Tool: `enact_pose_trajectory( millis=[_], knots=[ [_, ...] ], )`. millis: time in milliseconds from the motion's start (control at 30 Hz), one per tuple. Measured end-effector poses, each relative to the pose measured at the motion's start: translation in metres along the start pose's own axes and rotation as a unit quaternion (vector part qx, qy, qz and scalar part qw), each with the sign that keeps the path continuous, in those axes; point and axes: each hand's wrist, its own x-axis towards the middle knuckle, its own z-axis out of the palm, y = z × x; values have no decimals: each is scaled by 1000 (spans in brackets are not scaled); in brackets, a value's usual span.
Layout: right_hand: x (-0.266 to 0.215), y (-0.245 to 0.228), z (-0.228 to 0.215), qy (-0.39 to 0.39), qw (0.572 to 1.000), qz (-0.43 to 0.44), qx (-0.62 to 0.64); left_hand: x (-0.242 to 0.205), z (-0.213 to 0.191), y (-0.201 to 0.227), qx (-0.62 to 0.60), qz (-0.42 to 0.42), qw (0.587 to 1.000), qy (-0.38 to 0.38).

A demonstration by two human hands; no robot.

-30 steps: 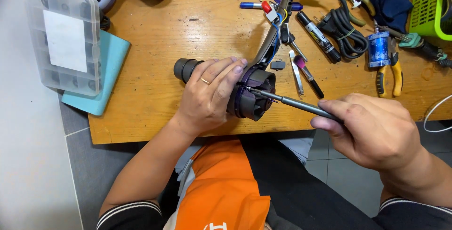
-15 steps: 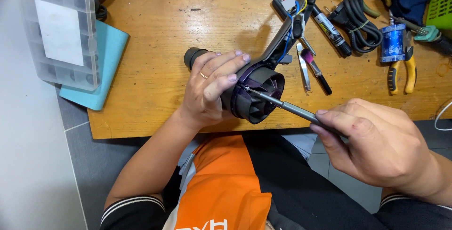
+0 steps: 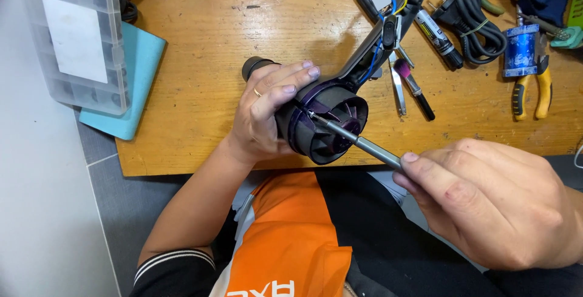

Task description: Securing and repairing the internal components and casing of a hairdryer using a screwdriver.

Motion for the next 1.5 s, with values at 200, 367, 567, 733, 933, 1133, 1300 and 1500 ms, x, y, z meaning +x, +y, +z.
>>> enact_pose_trajectory(
  millis=[200,367,567,733,933,1133,1300,1500],
  knots=[
    [0,-5,-4,12,997,37,-73,10,-2,3,83,45,995,-17],
    [-33,5,9,-18,989,105,-104,9,-3,2,114,50,991,-54],
    [-57,11,21,-13,989,142,-29,4,-1,0,133,47,987,-83],
    [-56,9,27,2,986,141,-94,4,-3,0,136,49,984,-104],
    [-58,13,32,18,988,154,-11,2,-4,-1,139,50,984,-104],
    [-48,7,25,47,987,122,-95,5,-4,-1,149,52,980,-119],
    [-70,16,36,18,980,181,-85,5,-6,1,159,59,977,-125],
    [-65,25,33,51,982,72,-165,11,-8,2,139,54,981,-126]
  ],
)
